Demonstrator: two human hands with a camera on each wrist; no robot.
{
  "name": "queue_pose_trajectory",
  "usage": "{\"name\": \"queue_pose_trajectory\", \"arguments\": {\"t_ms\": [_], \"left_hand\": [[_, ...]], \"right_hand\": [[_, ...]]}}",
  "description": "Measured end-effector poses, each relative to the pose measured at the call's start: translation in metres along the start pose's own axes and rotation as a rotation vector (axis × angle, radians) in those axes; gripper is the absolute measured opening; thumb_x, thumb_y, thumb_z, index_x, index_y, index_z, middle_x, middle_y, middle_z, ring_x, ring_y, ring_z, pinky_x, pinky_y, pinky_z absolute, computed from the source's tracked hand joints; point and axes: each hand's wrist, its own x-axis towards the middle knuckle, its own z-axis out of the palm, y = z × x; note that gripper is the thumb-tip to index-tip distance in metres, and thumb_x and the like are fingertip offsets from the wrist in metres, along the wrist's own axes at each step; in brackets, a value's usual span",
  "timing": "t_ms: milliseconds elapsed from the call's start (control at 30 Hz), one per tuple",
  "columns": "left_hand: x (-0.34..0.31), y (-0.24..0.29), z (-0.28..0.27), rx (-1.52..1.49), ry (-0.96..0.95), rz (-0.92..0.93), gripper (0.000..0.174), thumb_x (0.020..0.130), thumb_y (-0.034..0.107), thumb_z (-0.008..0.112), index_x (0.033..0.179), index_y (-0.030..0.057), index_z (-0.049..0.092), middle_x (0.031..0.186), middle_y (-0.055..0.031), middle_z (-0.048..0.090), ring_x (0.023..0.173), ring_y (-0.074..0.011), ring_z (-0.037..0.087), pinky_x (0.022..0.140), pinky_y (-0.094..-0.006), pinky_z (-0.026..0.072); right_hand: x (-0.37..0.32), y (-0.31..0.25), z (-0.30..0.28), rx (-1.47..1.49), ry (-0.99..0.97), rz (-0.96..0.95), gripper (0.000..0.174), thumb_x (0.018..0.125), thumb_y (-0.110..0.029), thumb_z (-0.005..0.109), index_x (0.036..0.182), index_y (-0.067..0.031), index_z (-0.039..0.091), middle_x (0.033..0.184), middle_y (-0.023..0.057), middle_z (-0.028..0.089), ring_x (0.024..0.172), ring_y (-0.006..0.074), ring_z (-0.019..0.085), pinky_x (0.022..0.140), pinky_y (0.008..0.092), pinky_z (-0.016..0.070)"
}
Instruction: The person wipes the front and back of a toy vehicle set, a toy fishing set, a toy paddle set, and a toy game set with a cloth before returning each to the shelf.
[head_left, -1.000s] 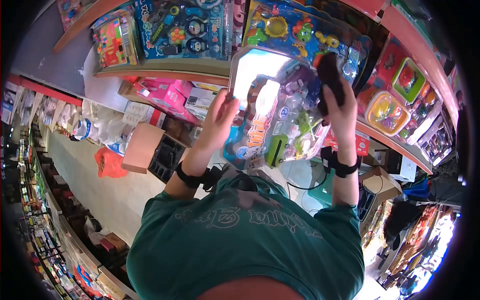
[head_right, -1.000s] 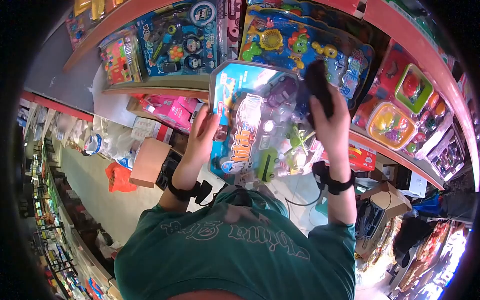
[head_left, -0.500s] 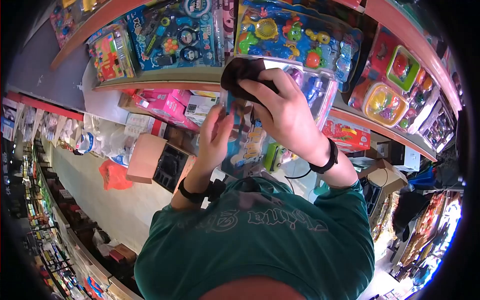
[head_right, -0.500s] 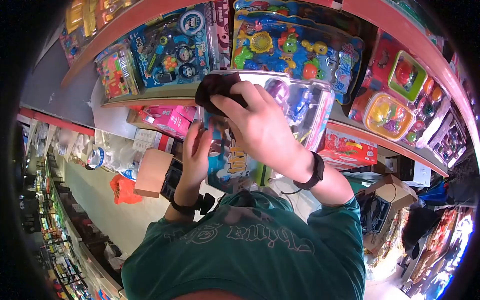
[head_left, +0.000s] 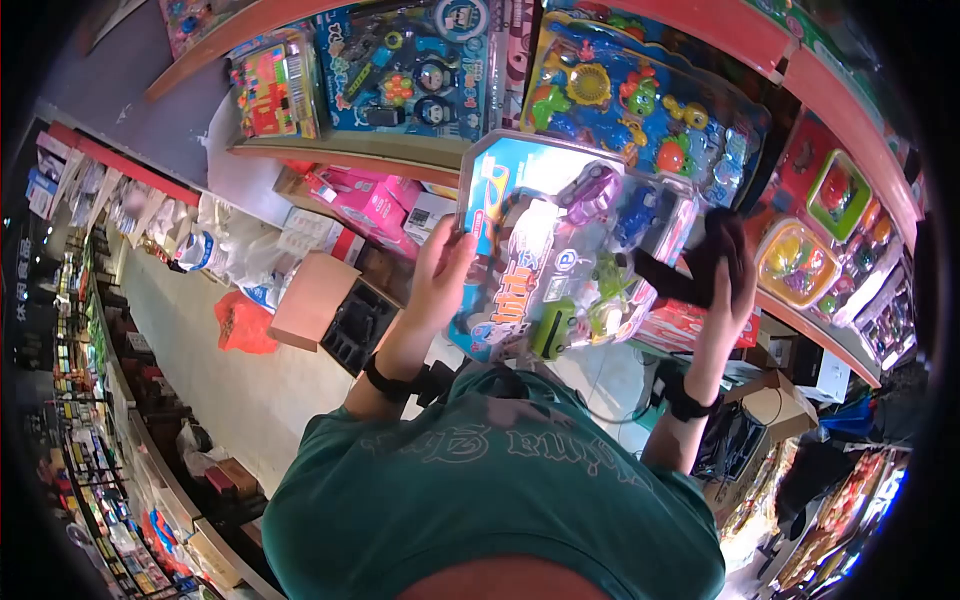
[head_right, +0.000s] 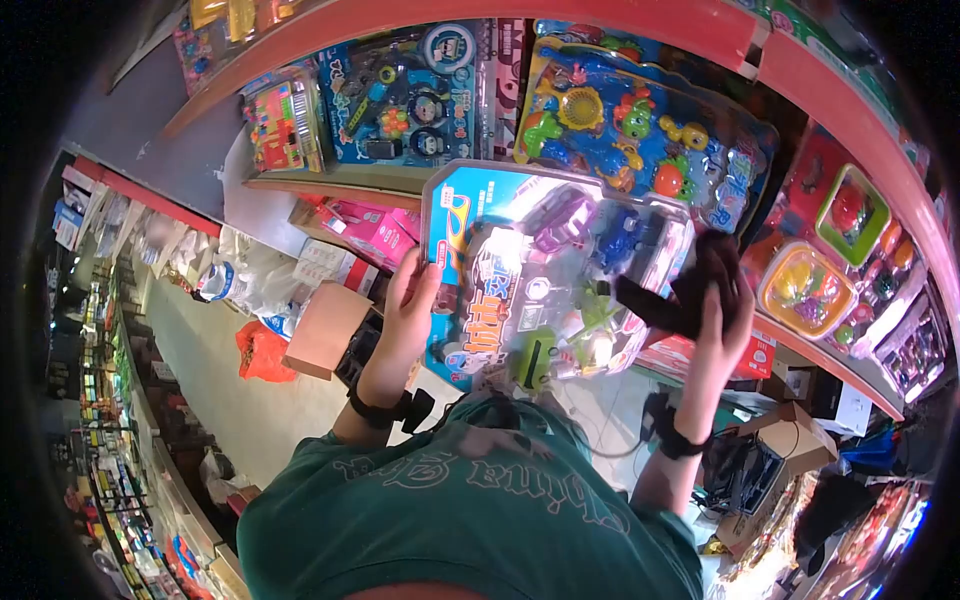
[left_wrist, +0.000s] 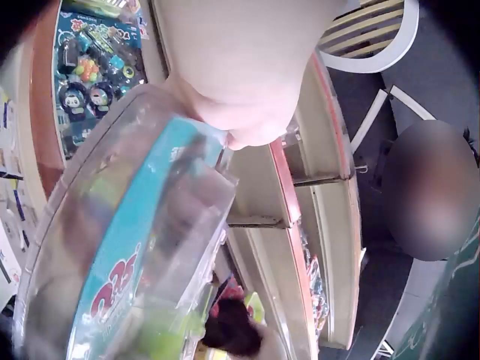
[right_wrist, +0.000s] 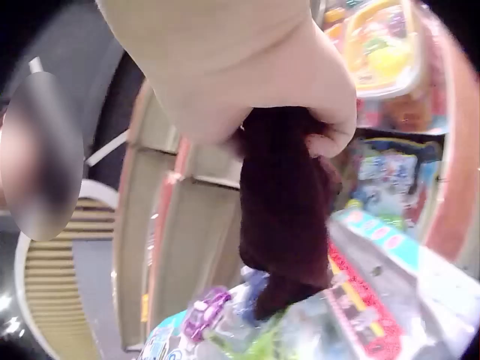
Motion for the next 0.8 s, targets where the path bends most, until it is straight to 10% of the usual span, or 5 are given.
{"name": "queue_pose_trajectory", "arguments": {"t_ms": [300,800], "left_hand": [[0.021,-0.018,-0.007,-0.189,0.047,-0.133,0.026,0.098,0.023,0.054,0.117,0.0052,0.053,0.097,0.0013,0.06,0.081,-0.0043,0.056,0.067,-0.0201,0.0457],[0.079,-0.027,-0.113,-0.156,0.092,-0.113,0.034,0.095,0.027,0.059,0.123,0.0082,0.053,0.099,0.0021,0.059,0.077,-0.0046,0.058,0.058,-0.0199,0.0458]], "right_hand": [[-0.074,0.123,-0.065,0.578,-0.427,0.952,0.054,0.083,-0.017,0.053,0.134,0.0003,0.046,0.121,0.0149,0.059,0.111,0.0278,0.058,0.097,0.0394,0.0469],[-0.059,0.11,0.014,0.647,-0.396,0.901,0.051,0.084,-0.019,0.052,0.13,0.0009,0.046,0.122,0.0141,0.057,0.114,0.0277,0.055,0.1,0.0413,0.044]]}}
